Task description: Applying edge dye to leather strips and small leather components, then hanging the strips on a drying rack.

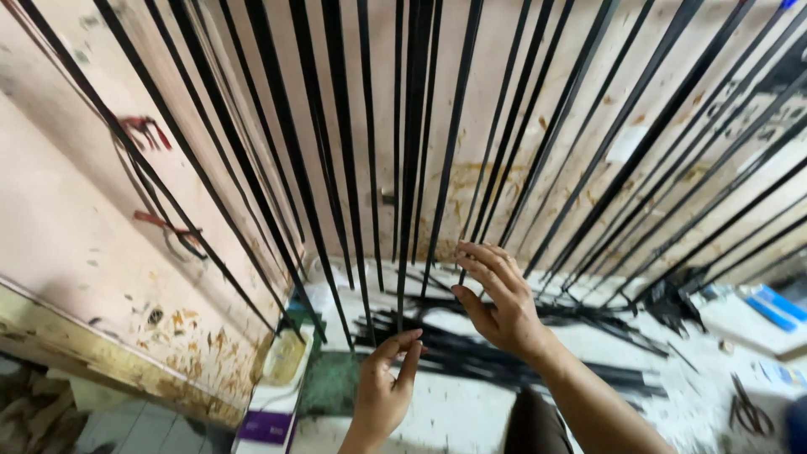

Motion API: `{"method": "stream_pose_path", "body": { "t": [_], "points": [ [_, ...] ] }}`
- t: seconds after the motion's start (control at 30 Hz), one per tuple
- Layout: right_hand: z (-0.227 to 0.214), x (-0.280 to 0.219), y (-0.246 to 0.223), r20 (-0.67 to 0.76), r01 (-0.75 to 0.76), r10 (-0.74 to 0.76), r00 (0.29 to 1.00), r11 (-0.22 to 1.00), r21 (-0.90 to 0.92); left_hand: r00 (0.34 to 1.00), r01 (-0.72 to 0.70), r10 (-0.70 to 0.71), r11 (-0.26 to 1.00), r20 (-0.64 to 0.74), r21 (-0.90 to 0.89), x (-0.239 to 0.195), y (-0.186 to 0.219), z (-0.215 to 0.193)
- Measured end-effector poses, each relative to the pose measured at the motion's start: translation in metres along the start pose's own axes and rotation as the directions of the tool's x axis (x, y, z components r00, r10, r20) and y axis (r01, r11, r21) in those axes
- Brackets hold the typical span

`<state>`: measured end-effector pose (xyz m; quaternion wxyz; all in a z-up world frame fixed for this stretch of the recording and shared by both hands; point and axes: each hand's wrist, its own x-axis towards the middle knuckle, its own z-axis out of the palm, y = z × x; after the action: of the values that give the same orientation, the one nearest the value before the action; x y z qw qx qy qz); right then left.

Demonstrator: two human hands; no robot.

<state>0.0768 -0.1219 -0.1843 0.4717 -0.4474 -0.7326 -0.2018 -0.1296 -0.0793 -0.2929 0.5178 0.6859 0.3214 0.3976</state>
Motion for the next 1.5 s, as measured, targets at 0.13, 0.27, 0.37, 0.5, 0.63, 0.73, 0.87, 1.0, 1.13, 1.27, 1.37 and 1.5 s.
{"method": "stream_pose_path", "body": {
  "t": [0.13, 0.27, 0.37, 0.5, 0.63, 0.73, 0.87, 1.0, 1.13, 1.27, 1.37, 1.5],
  "points": [
    [0.003, -0.029, -0.02, 0.056, -0.065, 0.064, 0.996, 0.998, 0.011, 0.989, -0.144, 0.144, 0.989, -0.034, 0.017, -0.031, 0.0, 0.001],
    [0.007, -0.061, -0.038, 0.117, -0.024, 0.027, 0.993, 0.999, -0.026, 1.0, -0.023, 0.023, 1.0, 0.008, -0.016, -0.054, 0.012, -0.004],
    [0.008, -0.078, -0.053, 0.17, -0.053, 0.06, 0.984, 0.998, -0.046, 0.999, -0.03, 0.031, 0.998, 0.016, -0.046, -0.066, 0.02, -0.005],
    [0.013, -0.097, -0.062, 0.21, -0.11, 0.111, 0.971, 0.994, -0.016, 1.0, 0.023, -0.023, 0.999, -0.002, -0.048, -0.078, 0.019, 0.0],
    [0.017, -0.115, -0.061, 0.253, -0.096, 0.097, 0.963, 0.995, -0.013, 0.997, 0.069, -0.071, 0.992, -0.007, -0.108, -0.088, 0.012, 0.01],
    [0.018, -0.125, -0.062, 0.266, -0.042, 0.029, 0.964, 0.998, 0.042, 0.992, 0.123, -0.127, 0.982, -0.019, -0.144, -0.097, -0.001, 0.018],
    [0.026, -0.149, -0.062, 0.239, 0.029, -0.063, 0.969, 0.989, 0.144, 0.992, 0.109, -0.114, 0.99, -0.051, -0.087, -0.108, -0.012, 0.023],
    [0.035, -0.17, -0.064, 0.237, 0.05, -0.116, 0.965, 0.962, 0.268, 0.995, -0.005, 0.0, 0.999, -0.101, -0.043, -0.114, -0.025, 0.031],
    [0.043, -0.195, -0.059, 0.205, 0.119, -0.195, 0.959, 0.936, 0.332, 0.985, -0.037, 0.038, 0.999, -0.167, 0.011, -0.123, -0.053, 0.048],
    [0.054, -0.248, -0.041, 0.152, 0.191, -0.265, 0.952, 0.904, 0.383, 0.97, -0.1, 0.115, 0.992, -0.216, 0.079, -0.137, -0.092, 0.071],
    [0.068, -0.306, -0.015, 0.054, 0.286, -0.335, 0.941, 0.869, 0.404, 0.921, -0.22, 0.277, 0.95, -0.273, 0.222, -0.147, -0.14, 0.102],
    [0.071, -0.378, -0.007, -0.064, 0.364, -0.378, 0.924, 0.812, 0.456, 0.871, -0.26, 0.358, 0.917, -0.337, 0.302, -0.183, -0.183, 0.16]
  ]
}}
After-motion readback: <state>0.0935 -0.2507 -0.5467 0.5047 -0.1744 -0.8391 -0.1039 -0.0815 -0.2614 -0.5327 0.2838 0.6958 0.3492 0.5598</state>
